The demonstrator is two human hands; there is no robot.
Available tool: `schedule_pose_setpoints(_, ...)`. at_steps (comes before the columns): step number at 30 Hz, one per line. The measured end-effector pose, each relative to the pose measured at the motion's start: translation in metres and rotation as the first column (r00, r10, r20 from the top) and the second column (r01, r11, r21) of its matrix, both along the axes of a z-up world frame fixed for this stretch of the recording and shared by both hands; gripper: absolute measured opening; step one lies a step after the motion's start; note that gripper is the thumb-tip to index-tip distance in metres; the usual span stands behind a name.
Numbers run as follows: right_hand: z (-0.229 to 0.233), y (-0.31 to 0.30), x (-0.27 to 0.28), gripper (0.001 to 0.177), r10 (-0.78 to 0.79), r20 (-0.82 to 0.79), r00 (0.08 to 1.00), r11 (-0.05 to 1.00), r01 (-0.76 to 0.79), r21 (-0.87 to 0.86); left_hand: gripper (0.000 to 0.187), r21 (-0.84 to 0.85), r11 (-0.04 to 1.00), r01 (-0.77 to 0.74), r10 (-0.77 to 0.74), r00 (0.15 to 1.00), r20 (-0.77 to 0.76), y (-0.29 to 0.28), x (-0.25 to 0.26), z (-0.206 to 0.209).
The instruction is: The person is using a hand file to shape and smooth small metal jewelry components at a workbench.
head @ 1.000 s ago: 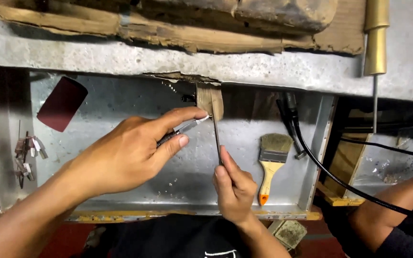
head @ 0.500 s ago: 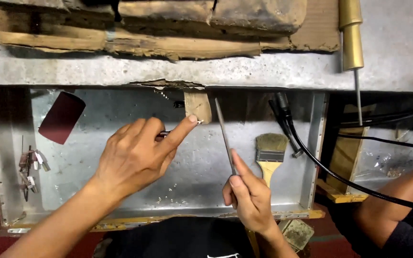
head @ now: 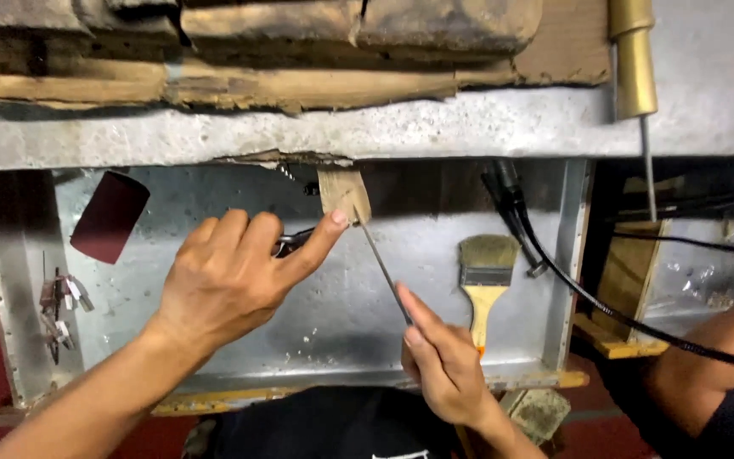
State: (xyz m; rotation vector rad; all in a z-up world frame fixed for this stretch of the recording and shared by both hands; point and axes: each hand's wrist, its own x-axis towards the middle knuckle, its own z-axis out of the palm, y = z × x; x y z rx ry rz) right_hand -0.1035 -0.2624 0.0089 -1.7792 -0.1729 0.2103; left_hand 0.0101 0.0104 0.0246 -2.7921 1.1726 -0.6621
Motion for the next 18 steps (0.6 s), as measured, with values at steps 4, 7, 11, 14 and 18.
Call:
schedule_pose_setpoints(4,0.018,0.013,0.025,0.047,0.107,0.128,0.986,0.972,-0.077,-0.222,0.067,0.029,0.999,-0.023,0.022,0.999,0.028,0.0,-0.002,-0.002)
schedule_pose_setpoints(7,0.014,0.002,0.016,0.044,0.081,0.14,0.987,0.975,-0.049,-0.217,0.069,0.036,0.999,-0.036,0.034,0.998,0.044,-0.001,0.001,0.003)
schedule_pose_setpoints(11,0.013,0.011,0.014,0.045,0.055,0.084,0.995,0.986,-0.041,-0.163,0.068,0.044,0.999,-0.027,0.026,0.999,0.032,-0.001,-0.004,0.002)
schedule_pose_setpoints(14,0.016,0.009,0.02,0.045,0.088,0.174,0.981,0.96,-0.037,-0.278,0.069,0.054,0.998,-0.045,0.041,0.997,0.061,-0.002,-0.002,0.004)
schedule_pose_setpoints(18,0.0,-0.004,0.002,0.044,0.025,0.079,0.997,0.994,-0.016,-0.106,0.072,0.039,0.998,-0.039,0.037,0.998,0.054,-0.003,-0.002,0.004)
